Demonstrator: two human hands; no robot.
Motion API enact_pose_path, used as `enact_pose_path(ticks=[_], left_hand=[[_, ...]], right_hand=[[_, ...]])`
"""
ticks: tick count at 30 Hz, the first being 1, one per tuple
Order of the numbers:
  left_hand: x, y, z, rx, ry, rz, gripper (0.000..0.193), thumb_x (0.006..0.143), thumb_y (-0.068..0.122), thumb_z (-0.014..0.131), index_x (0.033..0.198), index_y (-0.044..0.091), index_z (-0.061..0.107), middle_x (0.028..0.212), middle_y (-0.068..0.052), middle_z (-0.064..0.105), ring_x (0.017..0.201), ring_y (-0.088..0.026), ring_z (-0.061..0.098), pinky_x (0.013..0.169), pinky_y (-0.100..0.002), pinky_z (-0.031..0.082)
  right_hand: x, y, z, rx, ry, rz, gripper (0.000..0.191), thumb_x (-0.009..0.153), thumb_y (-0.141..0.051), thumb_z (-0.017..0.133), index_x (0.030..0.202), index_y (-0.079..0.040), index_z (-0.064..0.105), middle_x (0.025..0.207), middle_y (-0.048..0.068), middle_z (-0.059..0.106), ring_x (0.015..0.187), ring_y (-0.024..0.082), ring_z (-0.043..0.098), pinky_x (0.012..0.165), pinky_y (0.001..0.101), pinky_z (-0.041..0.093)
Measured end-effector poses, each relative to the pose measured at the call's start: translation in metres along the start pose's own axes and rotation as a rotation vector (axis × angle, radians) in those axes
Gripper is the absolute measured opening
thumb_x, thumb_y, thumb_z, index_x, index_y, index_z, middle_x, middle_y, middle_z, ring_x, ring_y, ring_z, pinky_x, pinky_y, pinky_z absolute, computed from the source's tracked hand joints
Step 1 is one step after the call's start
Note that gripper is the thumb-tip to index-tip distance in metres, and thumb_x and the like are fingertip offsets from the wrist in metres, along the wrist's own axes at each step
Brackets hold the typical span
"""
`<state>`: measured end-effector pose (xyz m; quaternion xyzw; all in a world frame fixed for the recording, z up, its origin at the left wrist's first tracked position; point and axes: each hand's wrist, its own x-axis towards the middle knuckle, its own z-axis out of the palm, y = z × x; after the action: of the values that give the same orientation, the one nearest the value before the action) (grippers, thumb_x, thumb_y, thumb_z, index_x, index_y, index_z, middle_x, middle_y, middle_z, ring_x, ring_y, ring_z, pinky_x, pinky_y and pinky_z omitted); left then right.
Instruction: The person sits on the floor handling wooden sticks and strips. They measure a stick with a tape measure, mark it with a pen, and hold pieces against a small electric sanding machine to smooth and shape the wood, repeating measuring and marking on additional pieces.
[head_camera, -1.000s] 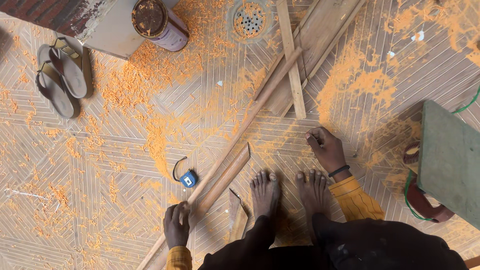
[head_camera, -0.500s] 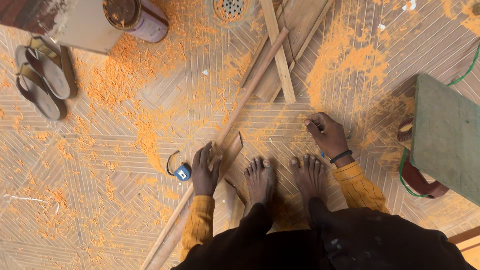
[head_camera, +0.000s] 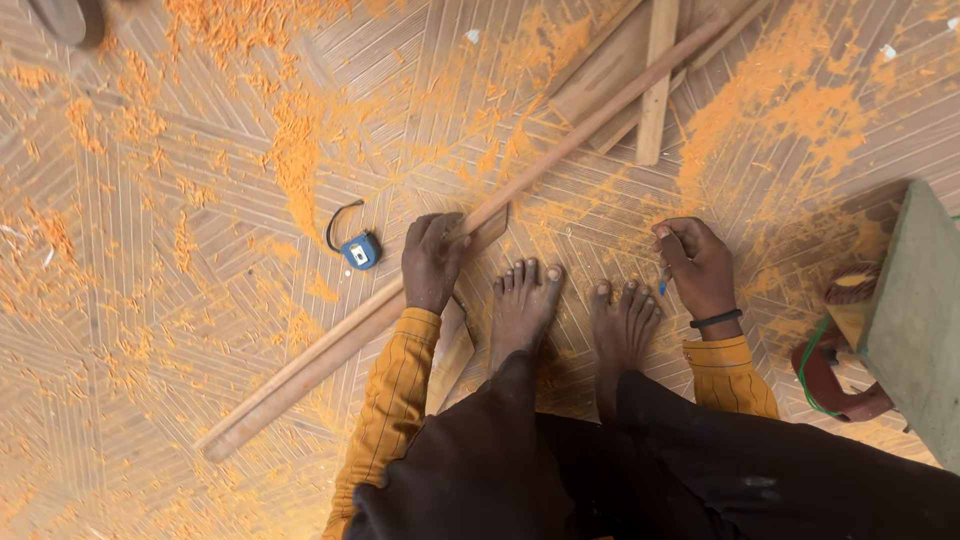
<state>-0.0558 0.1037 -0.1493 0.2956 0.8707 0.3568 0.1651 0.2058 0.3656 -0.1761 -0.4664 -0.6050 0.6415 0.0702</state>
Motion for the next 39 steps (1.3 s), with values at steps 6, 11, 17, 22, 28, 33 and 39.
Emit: enact_pose_path(ticks=[6,11,17,22,28,33,39], left_hand=[[-0.042,-0.017,-0.026,0.027,0.212,-0.012,0.029,0.092,0.010,0.073,0.120,0.005,0.069,0.117,-0.017,0.065,0.110,-0.037,0.063,0.096,-0.045,0.052],[-0.086,-0.047,-0.023,-0.508,0.235,-0.577,0.022,0.099,0.021,0.072,0.108,0.000,0.073,0.100,-0.013,0.075,0.088,-0.024,0.075,0.082,-0.034,0.062],[-0.108,-0.065,0.001,-1.311,0.191,-0.978,0.045,0.103,0.035,0.058,0.124,-0.005,0.064,0.117,-0.019,0.073,0.101,-0.024,0.073,0.092,-0.035,0.060],[-0.100,-0.064,0.019,-1.605,0.290,-0.892,0.048,0.104,0.034,0.059,0.137,-0.001,0.055,0.136,-0.018,0.065,0.119,-0.026,0.066,0.104,-0.038,0.053],[-0.090,-0.052,0.019,-1.800,0.559,-0.729,0.025,0.110,0.029,0.055,0.126,0.011,0.047,0.133,-0.012,0.057,0.131,-0.029,0.057,0.114,-0.050,0.049],[-0.051,0.001,-0.070,-1.705,0.660,-0.405,0.029,0.105,0.034,0.050,0.124,0.011,0.049,0.116,-0.008,0.064,0.119,-0.023,0.064,0.110,-0.047,0.049],[0.001,0.109,-0.216,-1.545,0.669,0.296,0.040,0.113,0.038,0.046,0.138,0.007,0.046,0.084,-0.002,0.047,0.075,-0.010,0.051,0.069,-0.027,0.049]], right_hand=[[0.002,-0.025,0.007,-0.128,-0.031,-0.032,0.018,0.105,-0.017,0.064,0.113,-0.001,0.067,0.088,0.003,0.068,0.070,0.006,0.060,0.057,0.0224,0.049],[0.011,-0.036,0.017,-0.154,-0.022,-0.039,0.018,0.107,-0.017,0.063,0.113,-0.001,0.067,0.087,0.003,0.067,0.070,0.006,0.059,0.058,0.0219,0.050],[0.052,-0.099,0.046,-0.551,-0.096,-0.620,0.009,0.115,-0.008,0.065,0.120,-0.001,0.068,0.109,0.009,0.074,0.099,0.017,0.072,0.083,0.0300,0.056],[0.071,-0.142,0.099,-0.969,-0.334,-1.178,0.035,0.085,-0.010,0.076,0.117,0.001,0.070,0.115,0.018,0.071,0.108,0.035,0.064,0.094,0.0483,0.051],[0.071,-0.100,0.121,-0.710,-0.541,-0.947,0.012,0.112,-0.004,0.063,0.123,-0.004,0.068,0.118,0.010,0.066,0.109,0.027,0.062,0.100,0.0358,0.050],[0.050,-0.103,0.114,-0.757,-0.340,-1.033,0.011,0.102,-0.010,0.074,0.113,-0.008,0.074,0.112,0.007,0.072,0.104,0.025,0.066,0.094,0.0358,0.052],[0.019,-0.123,0.164,-0.630,-0.527,-1.255,0.031,0.080,-0.014,0.072,0.110,-0.007,0.074,0.114,0.007,0.075,0.109,0.023,0.072,0.090,0.0341,0.058]])
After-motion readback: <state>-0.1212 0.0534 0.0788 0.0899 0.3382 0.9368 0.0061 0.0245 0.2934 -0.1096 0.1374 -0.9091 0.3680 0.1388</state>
